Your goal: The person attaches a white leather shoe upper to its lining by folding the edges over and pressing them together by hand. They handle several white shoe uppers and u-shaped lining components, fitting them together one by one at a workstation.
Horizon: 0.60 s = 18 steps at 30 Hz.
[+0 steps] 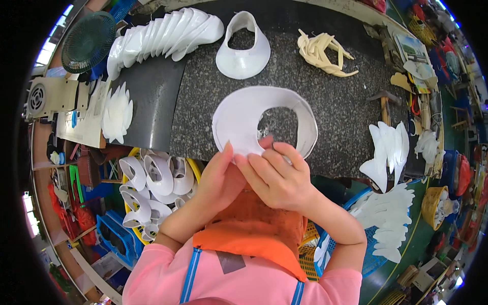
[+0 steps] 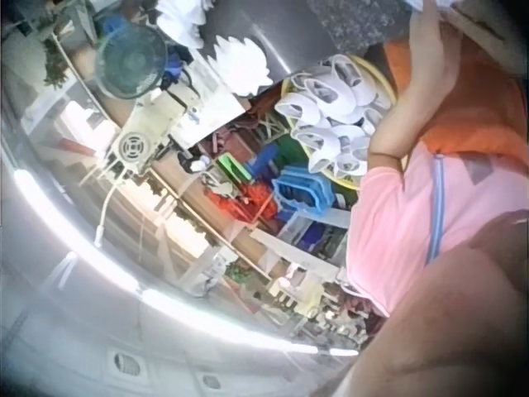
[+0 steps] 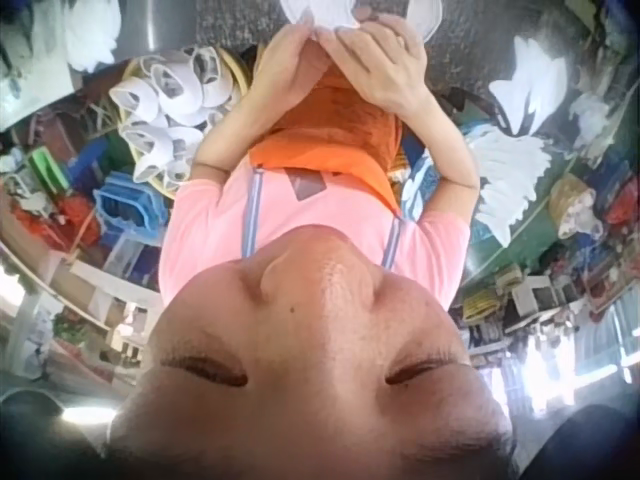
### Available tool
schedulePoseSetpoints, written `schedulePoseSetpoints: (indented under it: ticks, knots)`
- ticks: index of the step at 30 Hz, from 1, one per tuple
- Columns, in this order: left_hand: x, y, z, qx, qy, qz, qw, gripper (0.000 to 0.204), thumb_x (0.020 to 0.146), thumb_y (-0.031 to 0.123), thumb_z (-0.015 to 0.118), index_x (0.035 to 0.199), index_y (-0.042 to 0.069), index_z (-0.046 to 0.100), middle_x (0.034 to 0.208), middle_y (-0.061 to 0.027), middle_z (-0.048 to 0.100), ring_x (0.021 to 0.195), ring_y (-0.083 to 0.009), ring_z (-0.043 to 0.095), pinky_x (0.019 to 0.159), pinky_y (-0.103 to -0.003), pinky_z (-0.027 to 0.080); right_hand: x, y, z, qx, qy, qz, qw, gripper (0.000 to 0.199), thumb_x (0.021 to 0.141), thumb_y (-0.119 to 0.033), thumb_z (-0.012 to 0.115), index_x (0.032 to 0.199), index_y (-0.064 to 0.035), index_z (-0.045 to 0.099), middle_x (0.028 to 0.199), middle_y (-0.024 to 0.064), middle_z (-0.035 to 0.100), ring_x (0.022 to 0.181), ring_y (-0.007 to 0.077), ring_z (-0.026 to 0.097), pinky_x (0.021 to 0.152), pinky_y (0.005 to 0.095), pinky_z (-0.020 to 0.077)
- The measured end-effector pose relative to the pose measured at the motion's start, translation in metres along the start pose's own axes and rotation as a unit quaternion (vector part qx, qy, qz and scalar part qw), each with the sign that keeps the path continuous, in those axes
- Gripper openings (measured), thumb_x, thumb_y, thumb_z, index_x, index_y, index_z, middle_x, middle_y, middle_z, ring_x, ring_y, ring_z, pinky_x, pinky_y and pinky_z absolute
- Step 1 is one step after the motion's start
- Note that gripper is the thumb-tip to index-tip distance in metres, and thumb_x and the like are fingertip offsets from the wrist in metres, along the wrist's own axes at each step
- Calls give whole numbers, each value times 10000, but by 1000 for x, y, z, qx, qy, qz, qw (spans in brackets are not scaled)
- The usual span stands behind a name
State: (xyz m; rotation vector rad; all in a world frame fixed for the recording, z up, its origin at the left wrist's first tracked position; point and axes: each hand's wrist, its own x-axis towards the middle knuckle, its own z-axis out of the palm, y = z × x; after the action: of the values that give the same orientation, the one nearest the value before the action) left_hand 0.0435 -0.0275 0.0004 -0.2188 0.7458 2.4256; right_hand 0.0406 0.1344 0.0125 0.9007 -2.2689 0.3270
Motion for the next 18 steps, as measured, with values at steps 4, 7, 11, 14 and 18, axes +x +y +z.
schedulePoseSetpoints:
  ticks: [4,7,11,14,18]
  knots:
    - [4,23,-23,313,77,133,937,379,951,131,607,1287,-6,498,1144,-101,644,1015,-131,614,881,-297,509,-4,11,-12,9,-6,-50,999,290,719,-152,652,993,-88,723,898,-13,629,778,125,592,920,340,437]
    - [9,43,-19,290,100,154,939,374,901,58,655,1239,-24,518,1027,-91,681,917,-94,632,773,-240,524,-12,12,-10,28,-35,-89,995,240,737,-130,677,969,-102,732,923,-29,643,791,111,594,939,334,427]
    - [12,48,-20,362,111,156,912,301,896,42,649,1166,-31,535,979,-78,689,877,-72,632,711,-220,515,-16,9,-13,31,-19,-77,996,191,749,-131,689,934,-125,738,942,-42,652,782,104,591,966,353,415]
    - [14,48,-27,347,94,152,921,223,909,46,635,1101,-23,544,926,-65,688,836,-64,624,695,-212,500,-17,14,-15,-4,3,-67,998,172,753,-143,699,918,-141,744,996,-41,654,882,123,586,985,381,400]
    - [18,31,-33,257,102,248,929,196,943,52,589,1114,-14,517,926,-41,662,822,-52,591,724,-208,471,-15,20,-9,27,-13,158,987,460,746,-20,652,1204,-49,637,1331,156,497,1165,303,507,1035,453,368]
